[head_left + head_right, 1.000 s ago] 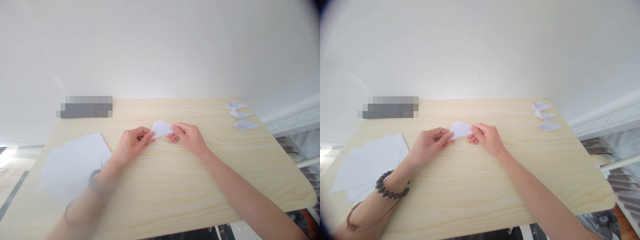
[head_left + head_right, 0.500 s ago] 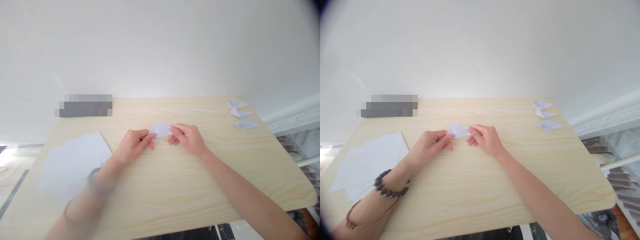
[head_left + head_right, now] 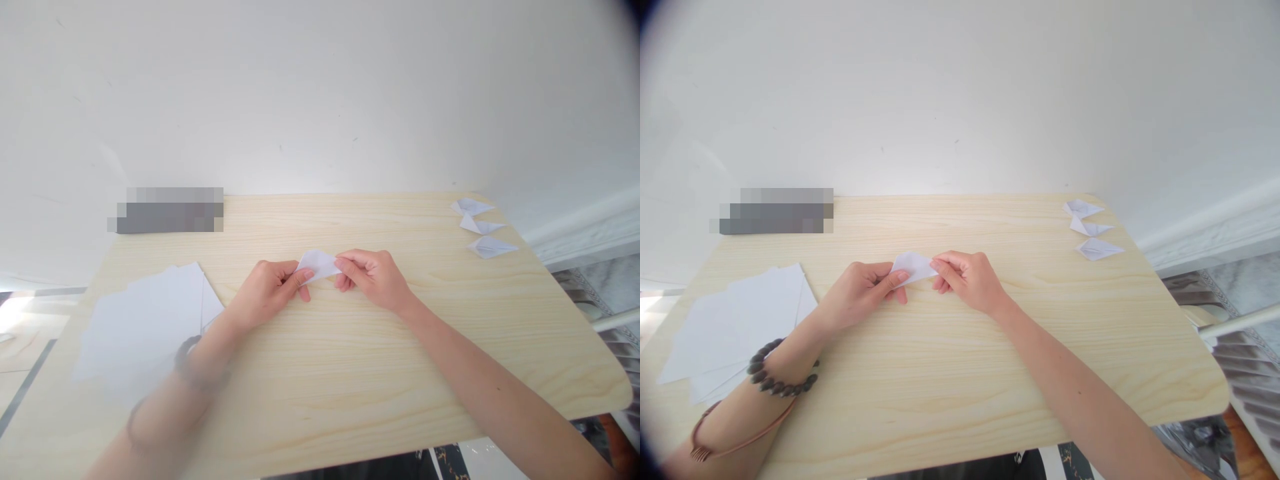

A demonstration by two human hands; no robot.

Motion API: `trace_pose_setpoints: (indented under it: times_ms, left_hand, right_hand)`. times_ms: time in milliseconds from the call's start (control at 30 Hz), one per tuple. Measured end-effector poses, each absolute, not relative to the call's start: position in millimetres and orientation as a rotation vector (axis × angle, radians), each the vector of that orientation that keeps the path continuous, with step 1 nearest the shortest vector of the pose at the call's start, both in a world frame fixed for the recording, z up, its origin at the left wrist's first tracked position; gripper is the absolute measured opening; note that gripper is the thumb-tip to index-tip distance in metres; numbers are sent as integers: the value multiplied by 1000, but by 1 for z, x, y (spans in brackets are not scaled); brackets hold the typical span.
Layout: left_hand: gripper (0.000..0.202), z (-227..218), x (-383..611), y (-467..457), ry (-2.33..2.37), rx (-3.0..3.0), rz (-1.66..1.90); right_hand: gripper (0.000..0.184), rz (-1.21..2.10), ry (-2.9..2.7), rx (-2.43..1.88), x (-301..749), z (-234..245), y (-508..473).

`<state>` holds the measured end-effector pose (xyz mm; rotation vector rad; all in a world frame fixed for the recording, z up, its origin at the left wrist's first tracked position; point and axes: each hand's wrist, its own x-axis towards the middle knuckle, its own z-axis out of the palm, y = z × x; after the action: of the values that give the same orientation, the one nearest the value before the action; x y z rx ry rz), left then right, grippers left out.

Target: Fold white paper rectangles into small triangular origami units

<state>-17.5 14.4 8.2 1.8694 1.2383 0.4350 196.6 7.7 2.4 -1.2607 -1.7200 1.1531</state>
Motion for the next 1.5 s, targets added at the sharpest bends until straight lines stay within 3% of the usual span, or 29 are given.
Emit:
trace_pose_setpoints:
  times_ms: [1100, 1500]
  left_hand:
    - [42, 10, -17, 15, 1281, 1762, 580]
    - [42, 11, -14, 13, 1250, 1810, 540]
  right_hand:
    - [30, 1206, -1487, -1250, 198, 0, 10]
    - [29, 1141, -1740, -1232, 198, 2, 7]
